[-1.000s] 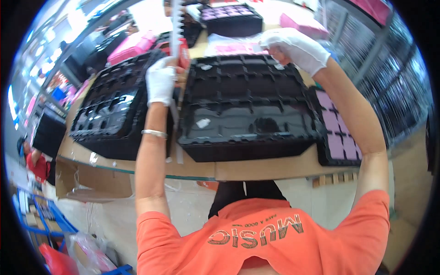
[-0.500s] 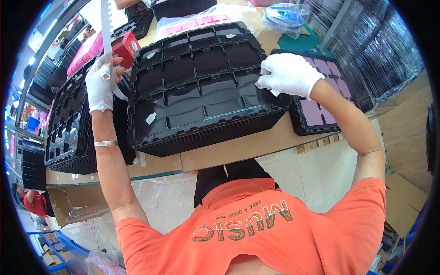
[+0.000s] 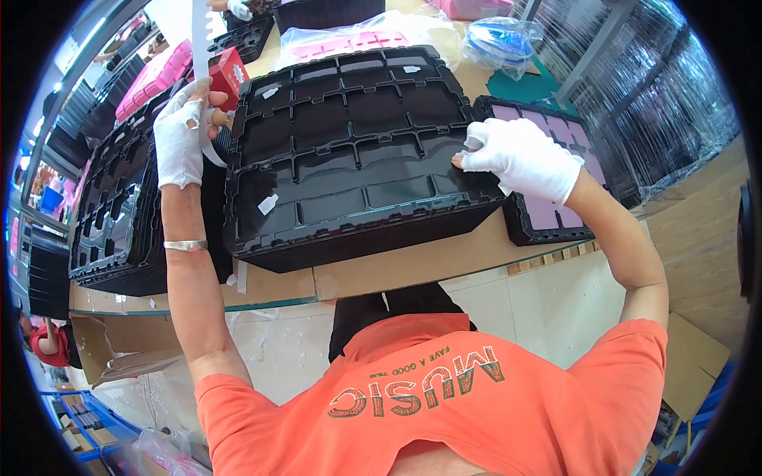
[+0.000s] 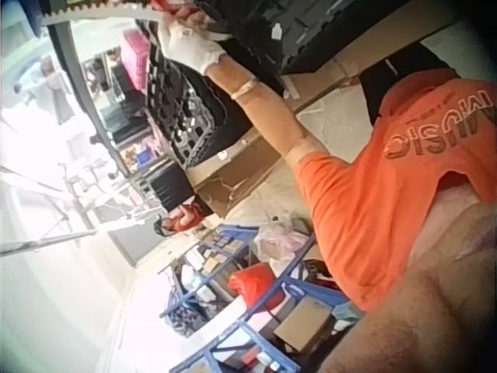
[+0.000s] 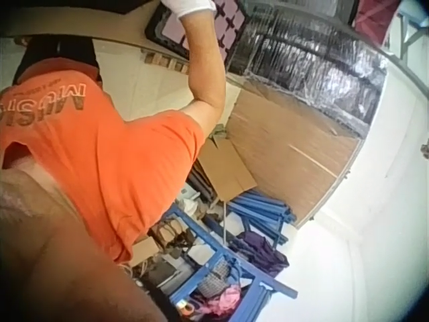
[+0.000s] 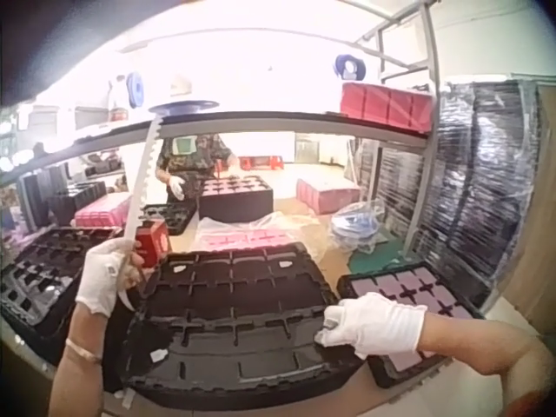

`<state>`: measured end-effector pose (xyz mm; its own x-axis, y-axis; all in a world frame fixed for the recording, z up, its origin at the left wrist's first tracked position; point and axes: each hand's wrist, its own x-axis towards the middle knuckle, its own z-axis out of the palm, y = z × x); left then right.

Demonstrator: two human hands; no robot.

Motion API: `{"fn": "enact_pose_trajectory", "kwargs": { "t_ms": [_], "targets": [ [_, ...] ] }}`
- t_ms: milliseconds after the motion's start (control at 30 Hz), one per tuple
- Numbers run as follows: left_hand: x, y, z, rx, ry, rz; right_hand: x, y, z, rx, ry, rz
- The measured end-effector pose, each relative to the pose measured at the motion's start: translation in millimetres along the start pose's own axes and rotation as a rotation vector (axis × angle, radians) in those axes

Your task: The person applies adhesive stickers onto black plastic trays by hand, fits pink foam inserts onto the trays, and stacks the assembled trays on the table.

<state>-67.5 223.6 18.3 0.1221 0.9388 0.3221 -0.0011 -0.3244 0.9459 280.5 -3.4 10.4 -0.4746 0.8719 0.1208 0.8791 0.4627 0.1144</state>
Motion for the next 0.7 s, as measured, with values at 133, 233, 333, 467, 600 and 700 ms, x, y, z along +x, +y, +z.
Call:
{"fn": "enact_pose_trajectory", "kwargs": {
  "t_ms": [133, 233, 333, 467, 600, 700],
  "targets": [
    [1.7, -1.1, -4.7, -0.021, -0.008, 0.014, 11.4, 9.1, -3.7, 0.291, -0.018, 0.108],
    [0.6, 0.6, -4.4, -0.016, -0.014, 0.015, 17.2, 10.7, -3.1, 0.403, -0.043, 0.158],
    [-1.4, 5.2, -8.3, -0.007, -0.035, -0.01, 21.7, 7.0, -8.8, 0.438, -0.174, 0.199],
    [-3.8, 5.5, -12.1, -0.048, -0.035, -0.031, 22.1, 7.7, -6.9, 0.448, -0.202, 0.165],
    [-3.8, 5.7, -8.9, -0.091, -0.049, -0.04, 16.6, 17.2, -2.8, 0.52, -0.092, 0.247],
    [-4.2, 7.8, -11.7, -0.082, -0.045, -0.025, 14.1, 18.0, -4.1, 0.605, 0.047, 0.326]
  ]
}}
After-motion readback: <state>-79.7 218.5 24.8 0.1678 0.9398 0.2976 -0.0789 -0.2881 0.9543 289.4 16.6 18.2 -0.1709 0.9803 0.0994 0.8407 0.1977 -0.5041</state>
